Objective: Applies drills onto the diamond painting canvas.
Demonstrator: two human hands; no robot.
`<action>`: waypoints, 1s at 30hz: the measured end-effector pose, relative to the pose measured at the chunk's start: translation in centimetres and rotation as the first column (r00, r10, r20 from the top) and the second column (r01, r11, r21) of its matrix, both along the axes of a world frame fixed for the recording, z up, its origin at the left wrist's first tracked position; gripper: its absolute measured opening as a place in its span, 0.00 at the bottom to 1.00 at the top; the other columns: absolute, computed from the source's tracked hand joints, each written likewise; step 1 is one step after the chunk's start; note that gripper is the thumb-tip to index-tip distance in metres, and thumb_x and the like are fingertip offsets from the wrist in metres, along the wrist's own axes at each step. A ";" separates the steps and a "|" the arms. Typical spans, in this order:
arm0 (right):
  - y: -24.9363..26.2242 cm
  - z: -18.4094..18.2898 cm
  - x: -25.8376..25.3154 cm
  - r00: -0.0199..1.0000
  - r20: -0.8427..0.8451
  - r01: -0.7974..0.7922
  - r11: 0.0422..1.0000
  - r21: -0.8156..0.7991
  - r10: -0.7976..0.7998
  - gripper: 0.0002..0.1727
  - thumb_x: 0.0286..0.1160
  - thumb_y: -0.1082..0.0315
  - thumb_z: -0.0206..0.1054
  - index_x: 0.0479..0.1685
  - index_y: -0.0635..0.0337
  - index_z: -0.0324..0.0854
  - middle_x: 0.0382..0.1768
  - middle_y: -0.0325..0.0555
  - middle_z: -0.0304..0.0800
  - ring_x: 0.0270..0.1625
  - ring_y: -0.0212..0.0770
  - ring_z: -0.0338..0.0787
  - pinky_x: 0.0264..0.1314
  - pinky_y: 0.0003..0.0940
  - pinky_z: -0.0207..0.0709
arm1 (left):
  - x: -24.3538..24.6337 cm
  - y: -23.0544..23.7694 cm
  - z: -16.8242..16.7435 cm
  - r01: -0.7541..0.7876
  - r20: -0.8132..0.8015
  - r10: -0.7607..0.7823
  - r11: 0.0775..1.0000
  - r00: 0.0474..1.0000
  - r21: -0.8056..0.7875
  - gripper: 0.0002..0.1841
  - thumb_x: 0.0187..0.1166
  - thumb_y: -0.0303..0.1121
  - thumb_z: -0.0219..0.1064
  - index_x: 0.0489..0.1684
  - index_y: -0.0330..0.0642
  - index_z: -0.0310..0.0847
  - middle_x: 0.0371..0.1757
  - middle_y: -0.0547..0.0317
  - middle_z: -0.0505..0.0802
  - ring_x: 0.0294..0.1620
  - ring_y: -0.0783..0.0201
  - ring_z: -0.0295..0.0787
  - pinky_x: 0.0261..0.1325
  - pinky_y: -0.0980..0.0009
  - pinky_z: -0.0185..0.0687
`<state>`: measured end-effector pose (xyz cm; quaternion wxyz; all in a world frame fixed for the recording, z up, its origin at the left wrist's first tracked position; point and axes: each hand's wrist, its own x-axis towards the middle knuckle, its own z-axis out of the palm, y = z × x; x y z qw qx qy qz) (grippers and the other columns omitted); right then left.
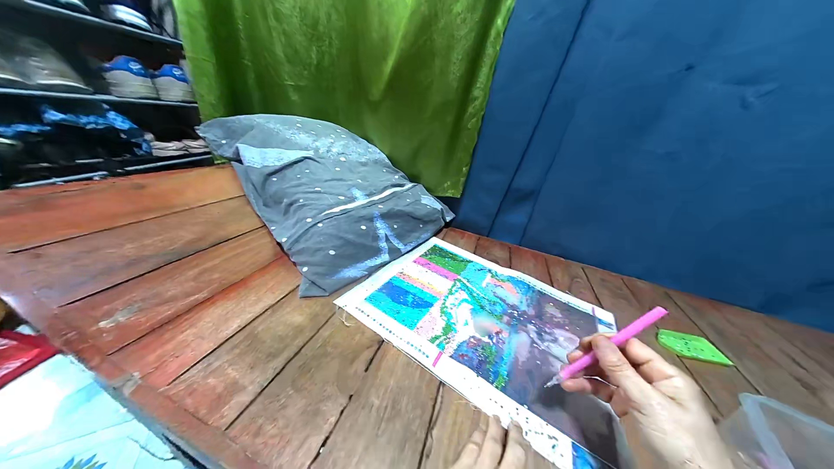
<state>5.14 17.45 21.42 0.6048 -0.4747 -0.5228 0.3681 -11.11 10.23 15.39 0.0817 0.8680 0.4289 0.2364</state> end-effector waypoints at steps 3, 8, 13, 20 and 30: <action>-1.6 -1.2 1.8 0.998 0.051 0.042 0.999 -0.012 -0.042 0.11 0.88 0.76 0.51 0.39 0.61 0.77 0.28 0.34 0.89 0.27 0.30 0.92 0.33 0.26 0.91 | 0.0 -0.2 0.3 0.001 0.008 -0.001 1.000 1.000 -0.029 0.24 0.84 0.34 0.58 0.71 0.22 0.79 0.75 0.31 0.84 0.78 0.33 0.79 0.76 0.45 0.76; -2.4 -3.1 2.5 0.997 0.076 0.034 0.999 0.017 -0.035 0.08 0.83 0.77 0.55 0.39 0.63 0.79 0.28 0.34 0.90 0.26 0.29 0.92 0.32 0.25 0.92 | 0.1 -0.1 0.2 -0.008 -0.063 0.007 1.000 0.998 -0.024 0.24 0.85 0.33 0.56 0.73 0.23 0.77 0.78 0.33 0.82 0.81 0.36 0.77 0.79 0.48 0.73; -2.0 -4.0 2.5 0.990 0.137 0.005 0.999 0.052 -0.012 0.07 0.81 0.75 0.57 0.40 0.63 0.81 0.29 0.34 0.91 0.27 0.28 0.92 0.32 0.23 0.91 | 0.0 -0.1 0.1 -0.007 -0.076 0.005 1.000 0.997 -0.021 0.25 0.85 0.34 0.56 0.74 0.23 0.76 0.78 0.33 0.82 0.81 0.36 0.77 0.80 0.48 0.73; -1.7 -4.7 2.6 0.986 0.169 -0.028 0.995 0.096 0.011 0.07 0.82 0.74 0.58 0.40 0.63 0.82 0.29 0.34 0.91 0.27 0.29 0.93 0.32 0.24 0.91 | 0.0 -0.1 -0.1 -0.015 -0.076 0.016 1.000 0.997 0.020 0.25 0.84 0.35 0.57 0.73 0.24 0.78 0.77 0.35 0.84 0.80 0.37 0.79 0.79 0.49 0.75; -1.7 -4.7 2.7 0.982 0.186 -0.027 0.994 0.108 0.006 0.07 0.81 0.74 0.58 0.40 0.62 0.82 0.29 0.33 0.91 0.27 0.28 0.93 0.32 0.23 0.91 | 0.0 0.0 -0.2 -0.010 -0.054 0.012 0.999 0.998 0.030 0.24 0.84 0.34 0.57 0.72 0.24 0.79 0.76 0.35 0.84 0.79 0.37 0.79 0.78 0.49 0.75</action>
